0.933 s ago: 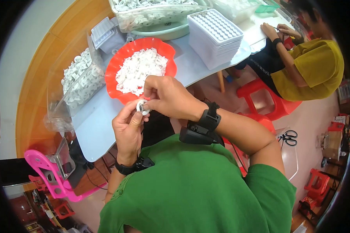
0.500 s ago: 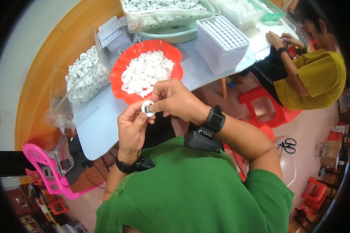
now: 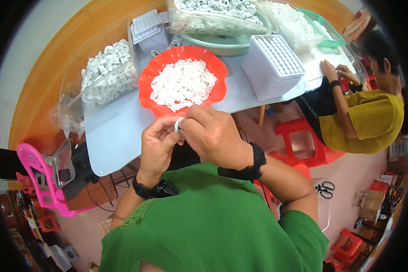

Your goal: Assembling small electronic or plastic components, attaching a wire and inserting it into small white plastic circular housings.

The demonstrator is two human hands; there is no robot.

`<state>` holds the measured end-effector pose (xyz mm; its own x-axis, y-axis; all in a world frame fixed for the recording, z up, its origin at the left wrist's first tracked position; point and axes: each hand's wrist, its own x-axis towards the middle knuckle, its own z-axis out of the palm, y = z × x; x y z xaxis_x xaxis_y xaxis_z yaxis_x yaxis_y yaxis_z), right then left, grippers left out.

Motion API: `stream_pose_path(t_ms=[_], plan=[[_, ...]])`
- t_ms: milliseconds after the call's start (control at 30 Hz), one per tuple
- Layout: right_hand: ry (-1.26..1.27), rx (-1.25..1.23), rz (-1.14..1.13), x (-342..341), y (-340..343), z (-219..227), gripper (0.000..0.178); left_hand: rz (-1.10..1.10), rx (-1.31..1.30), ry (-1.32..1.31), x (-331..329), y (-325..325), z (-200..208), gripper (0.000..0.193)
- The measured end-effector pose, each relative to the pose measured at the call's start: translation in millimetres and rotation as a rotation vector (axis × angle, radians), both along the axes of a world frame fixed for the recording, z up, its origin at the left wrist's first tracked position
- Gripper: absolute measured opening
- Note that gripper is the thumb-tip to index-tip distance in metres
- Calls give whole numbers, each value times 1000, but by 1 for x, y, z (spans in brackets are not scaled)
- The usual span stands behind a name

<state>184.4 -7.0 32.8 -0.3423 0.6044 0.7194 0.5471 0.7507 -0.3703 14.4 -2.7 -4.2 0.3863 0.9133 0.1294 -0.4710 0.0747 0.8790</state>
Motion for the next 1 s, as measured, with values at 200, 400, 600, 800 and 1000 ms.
stream_pose_path(t_ms=[200, 400, 600, 800, 1000], plan=[[-148, 110, 0, 1, -4, 1, 18, 50, 112, 60, 1, -3, 2, 24], [-92, 120, 10, 3, -2, -9, 21, 102, 171, 218, 2, -5, 4, 24], [-120, 40, 93, 3, 2, 1, 20, 34, 76, 203, -1, -8, 3, 22], [-127, -319, 281, 1, 13, 12, 12, 45, 8, 123, -14, -7, -3, 21], [-376, -461, -6, 12, 87, -13, 9, 143, -214, -87, -54, 8, -12, 24]])
